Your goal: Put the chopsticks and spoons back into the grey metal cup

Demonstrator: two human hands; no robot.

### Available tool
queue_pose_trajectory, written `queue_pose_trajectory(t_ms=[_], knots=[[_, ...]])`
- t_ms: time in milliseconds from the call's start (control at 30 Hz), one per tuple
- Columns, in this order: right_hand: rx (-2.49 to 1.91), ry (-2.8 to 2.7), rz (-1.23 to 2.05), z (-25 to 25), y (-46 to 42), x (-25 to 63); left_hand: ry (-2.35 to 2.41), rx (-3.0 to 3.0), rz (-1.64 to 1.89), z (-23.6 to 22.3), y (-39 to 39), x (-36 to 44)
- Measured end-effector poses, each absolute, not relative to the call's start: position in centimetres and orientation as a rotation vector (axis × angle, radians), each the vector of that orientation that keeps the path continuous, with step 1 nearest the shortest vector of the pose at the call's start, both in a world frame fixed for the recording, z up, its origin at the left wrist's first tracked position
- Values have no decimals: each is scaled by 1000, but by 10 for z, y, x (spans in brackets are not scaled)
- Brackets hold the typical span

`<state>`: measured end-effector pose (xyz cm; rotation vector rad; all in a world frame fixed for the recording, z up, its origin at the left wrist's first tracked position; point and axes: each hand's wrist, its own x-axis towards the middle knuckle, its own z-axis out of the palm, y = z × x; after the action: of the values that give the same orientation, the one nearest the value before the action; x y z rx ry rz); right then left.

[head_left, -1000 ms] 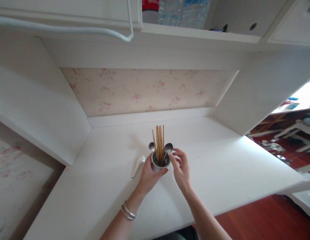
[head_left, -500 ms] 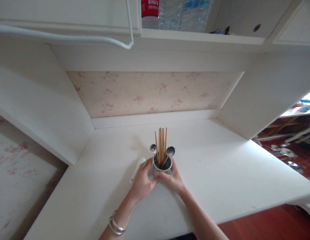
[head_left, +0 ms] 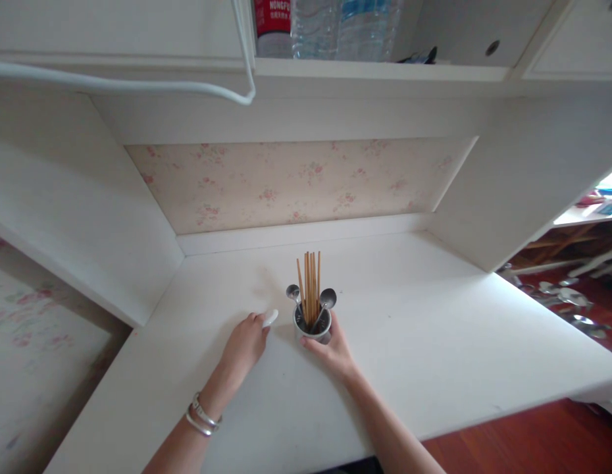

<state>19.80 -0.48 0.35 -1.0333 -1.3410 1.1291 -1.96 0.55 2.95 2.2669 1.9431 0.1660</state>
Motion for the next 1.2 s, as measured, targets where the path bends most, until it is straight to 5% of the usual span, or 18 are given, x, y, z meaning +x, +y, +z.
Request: queue_pose_trajectory(t_ms=[167, 367, 533, 833, 1200], knots=[[-1022, -1355, 1124, 2, -5, 199, 1952, 2156, 216, 53, 13, -28], [-976, -1376, 1117, 1, -4, 199, 1692, 1833, 872, 105, 8, -11], [-1010, -1398, 1075, 0, -6, 200, 1629, 1785, 1074, 128, 6, 26], [-957, -1381, 1045, -1, -5, 197, 1983, 2148, 759, 100, 0, 68], [-982, -1316, 1095, 4, -10, 195, 1921, 2247, 869, 93, -5, 75]])
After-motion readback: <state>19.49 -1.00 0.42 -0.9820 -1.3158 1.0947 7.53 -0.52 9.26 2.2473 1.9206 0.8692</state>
